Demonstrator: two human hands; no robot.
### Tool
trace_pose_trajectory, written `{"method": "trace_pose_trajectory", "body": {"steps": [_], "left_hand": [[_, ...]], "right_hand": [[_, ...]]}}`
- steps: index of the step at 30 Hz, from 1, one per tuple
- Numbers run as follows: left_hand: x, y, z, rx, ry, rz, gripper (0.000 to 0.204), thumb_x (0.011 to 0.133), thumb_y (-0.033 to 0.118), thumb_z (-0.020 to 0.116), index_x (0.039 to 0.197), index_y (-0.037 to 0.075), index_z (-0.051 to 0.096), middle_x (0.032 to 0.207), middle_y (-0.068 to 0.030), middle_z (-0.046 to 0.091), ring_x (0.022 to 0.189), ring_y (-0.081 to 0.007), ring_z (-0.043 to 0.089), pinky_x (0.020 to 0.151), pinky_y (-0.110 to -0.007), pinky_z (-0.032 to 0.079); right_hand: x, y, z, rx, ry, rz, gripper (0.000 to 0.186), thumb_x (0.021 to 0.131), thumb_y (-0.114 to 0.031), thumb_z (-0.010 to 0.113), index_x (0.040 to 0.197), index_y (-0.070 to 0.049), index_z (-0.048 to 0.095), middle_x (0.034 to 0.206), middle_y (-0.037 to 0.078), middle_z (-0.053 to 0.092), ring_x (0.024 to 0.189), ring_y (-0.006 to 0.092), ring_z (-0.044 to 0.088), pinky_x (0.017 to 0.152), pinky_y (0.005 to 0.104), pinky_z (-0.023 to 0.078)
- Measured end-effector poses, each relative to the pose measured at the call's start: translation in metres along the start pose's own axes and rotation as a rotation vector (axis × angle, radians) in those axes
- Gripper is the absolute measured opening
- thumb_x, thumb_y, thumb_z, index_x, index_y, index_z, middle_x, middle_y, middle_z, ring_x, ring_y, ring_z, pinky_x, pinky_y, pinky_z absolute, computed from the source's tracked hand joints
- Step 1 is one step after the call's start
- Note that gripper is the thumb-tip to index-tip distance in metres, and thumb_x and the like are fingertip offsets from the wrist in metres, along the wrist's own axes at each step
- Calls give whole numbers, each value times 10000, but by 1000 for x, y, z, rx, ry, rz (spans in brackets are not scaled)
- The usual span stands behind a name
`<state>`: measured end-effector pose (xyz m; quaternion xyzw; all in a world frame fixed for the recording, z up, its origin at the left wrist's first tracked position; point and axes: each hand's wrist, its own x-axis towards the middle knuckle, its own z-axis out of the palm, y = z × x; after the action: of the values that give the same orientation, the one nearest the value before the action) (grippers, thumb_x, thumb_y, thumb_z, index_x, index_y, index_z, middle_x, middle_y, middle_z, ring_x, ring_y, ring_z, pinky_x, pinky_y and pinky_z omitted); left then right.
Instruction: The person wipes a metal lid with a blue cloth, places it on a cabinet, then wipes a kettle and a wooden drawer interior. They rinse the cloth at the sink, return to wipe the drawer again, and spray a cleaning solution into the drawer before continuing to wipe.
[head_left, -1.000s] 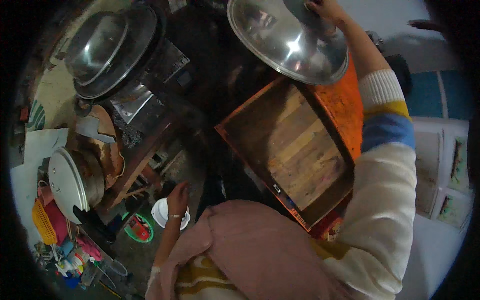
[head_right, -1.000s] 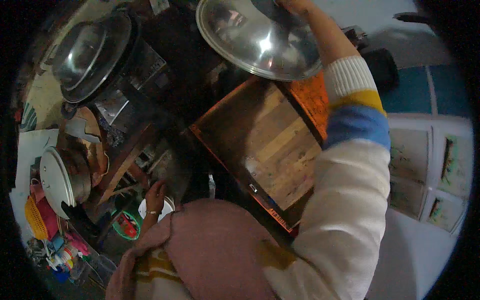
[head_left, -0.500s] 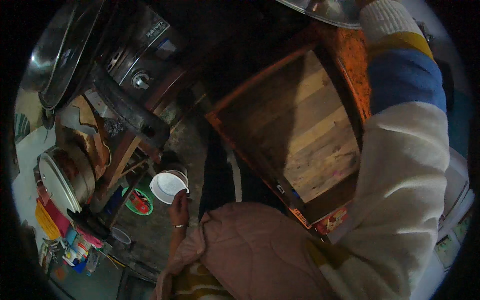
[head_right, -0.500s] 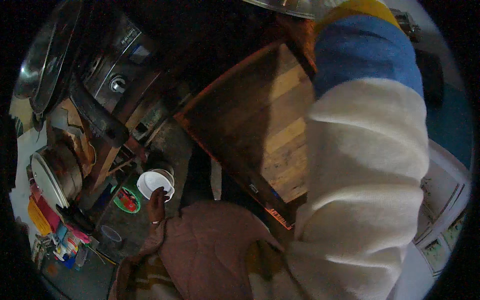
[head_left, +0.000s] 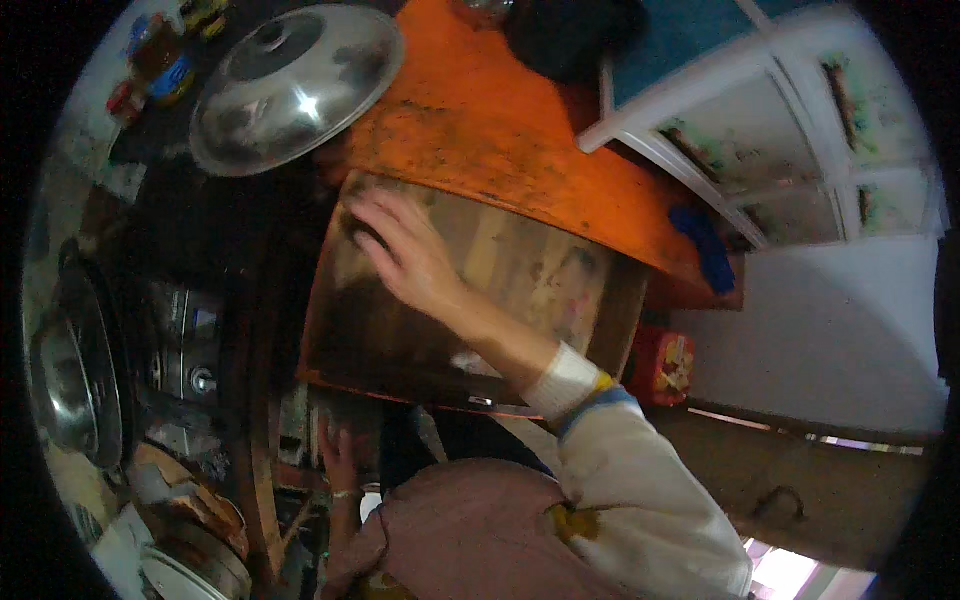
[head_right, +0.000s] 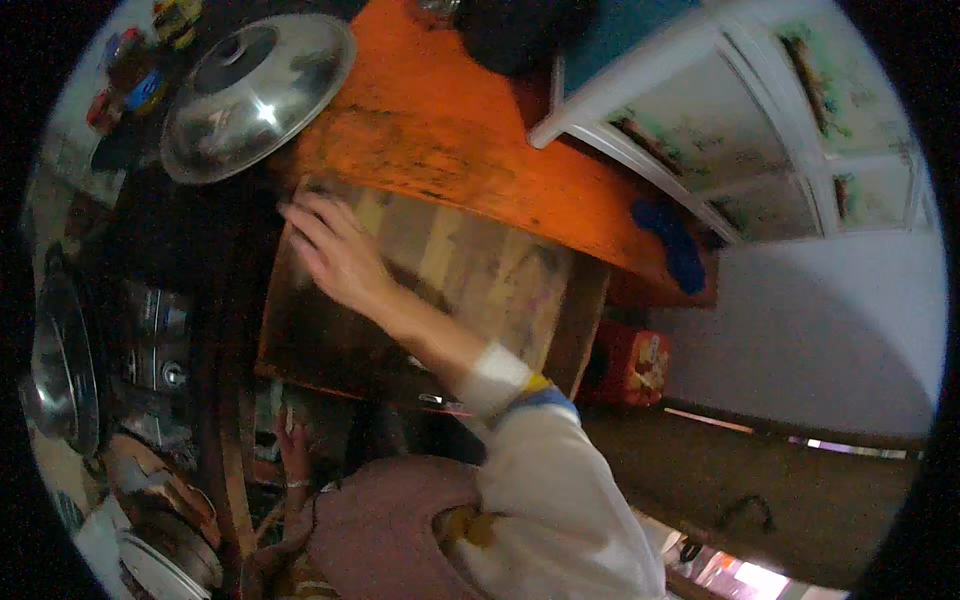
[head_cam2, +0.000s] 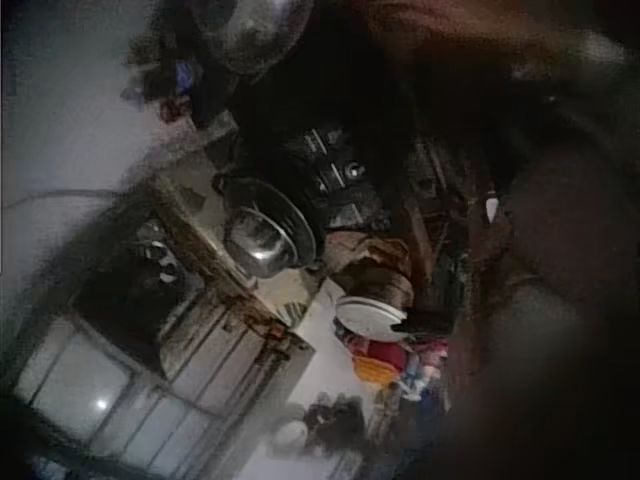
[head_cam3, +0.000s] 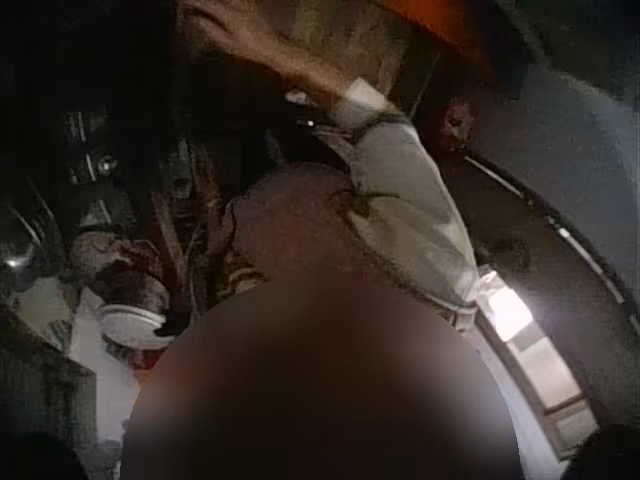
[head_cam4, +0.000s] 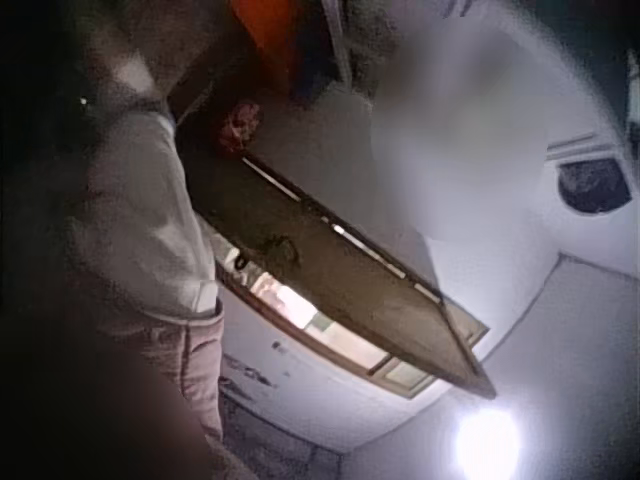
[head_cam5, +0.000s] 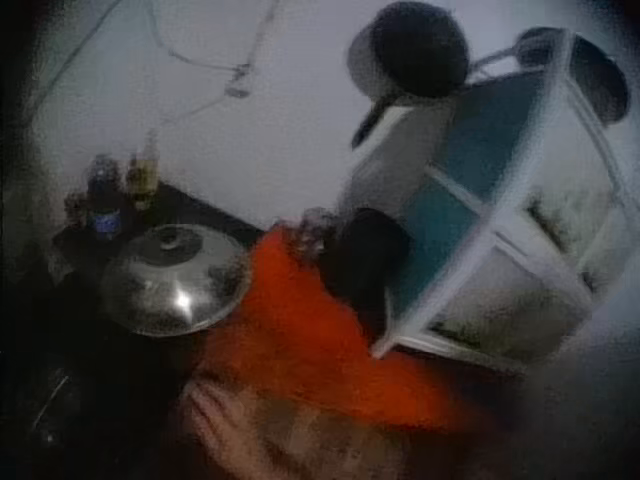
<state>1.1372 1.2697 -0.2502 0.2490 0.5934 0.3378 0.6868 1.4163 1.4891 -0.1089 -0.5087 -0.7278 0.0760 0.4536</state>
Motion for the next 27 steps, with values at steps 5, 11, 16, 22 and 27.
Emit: {"method": "trace_pose_trajectory", "body": {"steps": [5, 11, 16, 22, 27], "left_hand": [[27, 26, 62, -323, -2, -391, 762, 868, 338, 610, 1430, 332, 95, 1365, -107, 361, 947, -254, 548, 714, -495, 511], [67, -10, 107, -181, 239, -163, 755, 803, 418, 657, 1388, 163, 254, 1261, -131, 460, 974, -298, 559, 768, -474, 510], [90, -28, 111, -228, 355, -22, 682, 777, 307, 661, 1340, 71, 357, 1221, -125, 505, 1025, -301, 544, 822, -451, 477], [82, -19, 115, -226, 457, -9, 622, 753, 197, 647, 1292, 43, 379, 1179, -131, 513, 1005, -287, 540, 826, -407, 475], [84, -19, 119, -197, 515, -18, 623, 765, 204, 622, 1307, 27, 369, 1193, -126, 501, 1001, -276, 529, 835, -399, 470]], "right_hand": [[-136, 67, -203, -469, 131, 494, 358, 829, -86, 618, 1180, -64, 550, 1217, 125, 517, 1146, 317, 478, 974, 367, 397], [-219, 215, -452, -1278, -3, 867, 470, 892, -319, 503, 1301, -93, 450, 1238, 247, 499, 1006, 395, 555, 843, 487, 462], [-279, 341, -519, -1439, -206, 487, 506, 883, -461, 478, 1221, -87, 515, 1167, 244, 547, 824, 361, 634, 652, 443, 530], [-257, 294, -473, -1292, 62, 948, 525, 880, -491, 466, 1047, -10, 596, 1004, 224, 610, 832, 363, 603, 719, 433, 500], [-227, 128, -338, -623, 616, 677, 301, 897, -261, 523, 992, 22, 559, 949, 156, 591, 834, 267, 550, 764, 366, 441]]}}
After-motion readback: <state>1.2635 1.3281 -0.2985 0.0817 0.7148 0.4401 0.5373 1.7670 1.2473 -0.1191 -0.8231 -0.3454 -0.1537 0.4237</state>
